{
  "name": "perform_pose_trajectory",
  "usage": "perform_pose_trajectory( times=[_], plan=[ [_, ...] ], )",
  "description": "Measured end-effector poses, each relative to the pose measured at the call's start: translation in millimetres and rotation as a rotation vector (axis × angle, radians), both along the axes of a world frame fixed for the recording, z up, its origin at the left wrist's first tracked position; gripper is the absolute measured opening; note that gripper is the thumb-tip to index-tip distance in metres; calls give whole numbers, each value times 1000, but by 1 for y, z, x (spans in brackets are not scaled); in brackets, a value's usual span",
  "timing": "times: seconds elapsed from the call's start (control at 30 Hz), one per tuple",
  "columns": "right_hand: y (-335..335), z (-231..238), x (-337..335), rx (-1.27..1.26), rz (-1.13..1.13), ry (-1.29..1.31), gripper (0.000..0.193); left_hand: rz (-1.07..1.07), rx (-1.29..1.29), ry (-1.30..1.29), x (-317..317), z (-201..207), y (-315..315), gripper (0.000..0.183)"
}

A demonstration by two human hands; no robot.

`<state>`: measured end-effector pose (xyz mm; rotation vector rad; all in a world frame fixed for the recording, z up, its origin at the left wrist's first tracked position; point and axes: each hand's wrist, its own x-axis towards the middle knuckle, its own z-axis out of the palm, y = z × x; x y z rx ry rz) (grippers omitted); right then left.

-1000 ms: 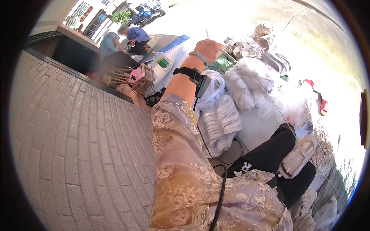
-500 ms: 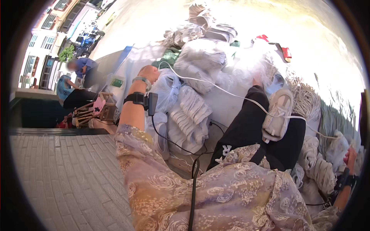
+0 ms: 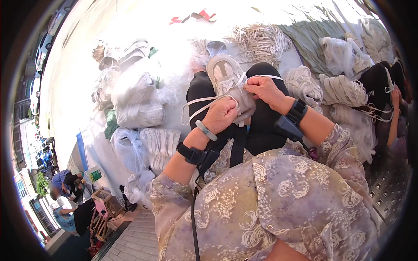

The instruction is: Lacing shoelaces through the eyelets of a shoe.

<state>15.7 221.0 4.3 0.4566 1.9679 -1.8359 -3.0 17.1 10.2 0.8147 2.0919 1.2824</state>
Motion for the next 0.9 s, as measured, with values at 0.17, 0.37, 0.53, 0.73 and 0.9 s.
perform_pose_trajectory(
  times=[0.17, 0.37, 0.53, 0.73, 0.9],
  plan=[
    [-8, -10, -26, -239, -208, 81, 14, 69, -96, 210, -11, -5, 29, 12],
    [-9, -22, -17, -324, -316, 228, 15, 247, 47, 361, -14, -9, 24, 16],
    [-9, -30, -19, -187, -260, 299, 4, 248, 27, 218, -15, -7, 25, 18],
    [-13, -27, -17, 27, -230, 391, 6, 247, 21, 224, -13, -6, 24, 20],
    [-18, -23, -21, 277, -158, 448, 9, 305, 117, 247, -10, 0, 23, 14]
  ],
)
